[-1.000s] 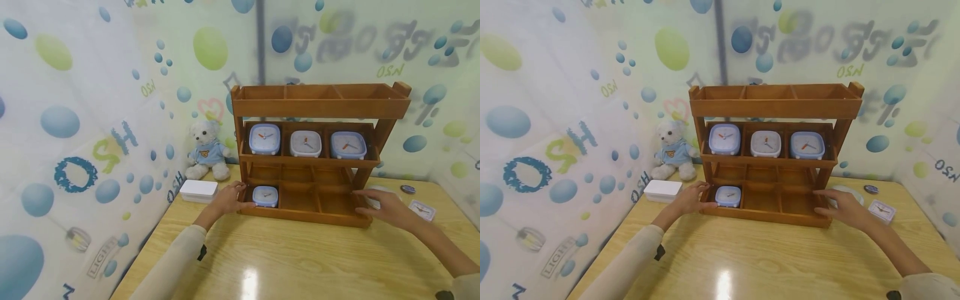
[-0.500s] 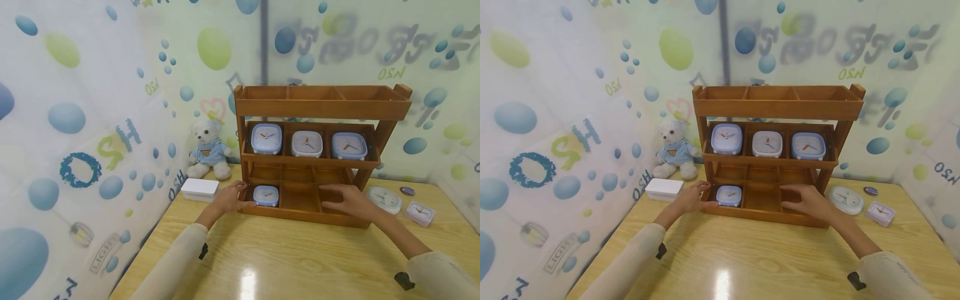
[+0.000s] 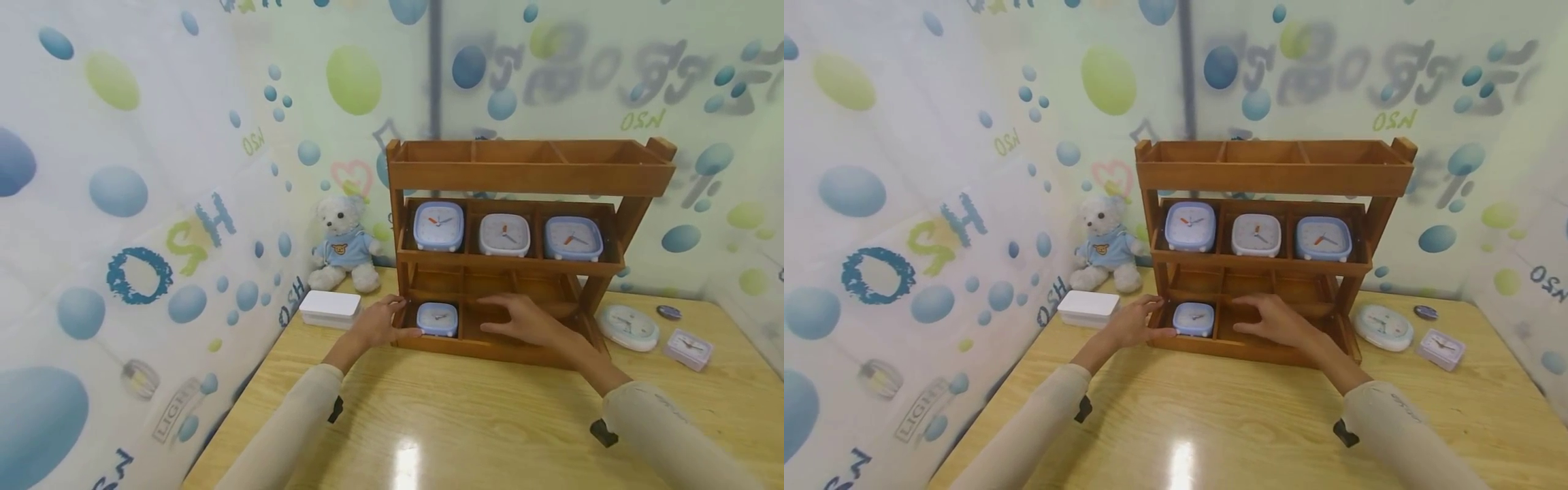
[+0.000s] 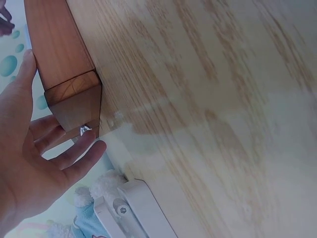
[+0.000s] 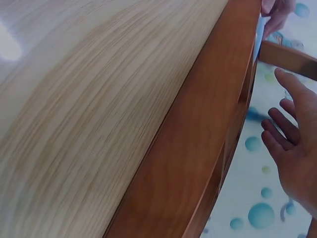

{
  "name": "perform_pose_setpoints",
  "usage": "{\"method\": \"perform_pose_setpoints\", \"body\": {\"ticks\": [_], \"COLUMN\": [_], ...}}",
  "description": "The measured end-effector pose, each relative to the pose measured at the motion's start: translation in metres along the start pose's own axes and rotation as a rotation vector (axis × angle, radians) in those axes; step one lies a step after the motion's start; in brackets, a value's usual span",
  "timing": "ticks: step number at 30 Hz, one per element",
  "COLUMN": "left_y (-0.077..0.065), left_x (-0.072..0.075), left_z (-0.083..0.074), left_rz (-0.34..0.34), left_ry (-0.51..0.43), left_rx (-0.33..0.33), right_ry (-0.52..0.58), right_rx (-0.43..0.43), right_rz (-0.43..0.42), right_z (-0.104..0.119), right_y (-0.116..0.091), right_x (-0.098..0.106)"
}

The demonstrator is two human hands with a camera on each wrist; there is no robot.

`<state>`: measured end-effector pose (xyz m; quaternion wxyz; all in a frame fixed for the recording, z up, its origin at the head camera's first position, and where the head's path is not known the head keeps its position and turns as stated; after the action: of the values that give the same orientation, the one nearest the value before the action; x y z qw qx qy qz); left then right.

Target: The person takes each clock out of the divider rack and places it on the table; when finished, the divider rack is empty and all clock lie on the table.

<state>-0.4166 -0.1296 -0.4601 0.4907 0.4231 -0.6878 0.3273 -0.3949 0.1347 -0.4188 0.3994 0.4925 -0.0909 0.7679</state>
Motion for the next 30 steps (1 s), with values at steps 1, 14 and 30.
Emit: {"method": "perform_pose_setpoints", "body": {"ticks": [1, 14, 30], "left_y": [0.0, 0.0, 0.001], "left_x": [0.0, 0.0, -0.003], "left_z": [0.001, 0.0, 0.0], "left_rz": [0.0, 0.0, 0.0], "left_ry": [0.0, 0.007, 0.02], "left_rx": [0.003, 0.017, 0.022], "right_ry": [0.004, -0.068, -0.091], "right_rx": [-0.002, -0.006, -0.056], "right_rz": [0.012, 0.076, 0.141], "right_z": [0.001, 0.02, 0.012], "right_y": [0.005, 0.055, 0.079], "right_x": [-0.004, -0.04, -0.07]}}
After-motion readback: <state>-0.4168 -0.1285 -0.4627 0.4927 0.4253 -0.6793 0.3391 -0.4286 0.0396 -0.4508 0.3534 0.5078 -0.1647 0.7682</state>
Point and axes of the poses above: each hand's wrist, its own y-axis towards the middle knuckle, its own x-axis out of the back of the hand, z = x × y, the point moved 9 cm from there along y, towards the middle knuckle, and after that the axes turned 6 degrees about z, right-handed, at the moved point
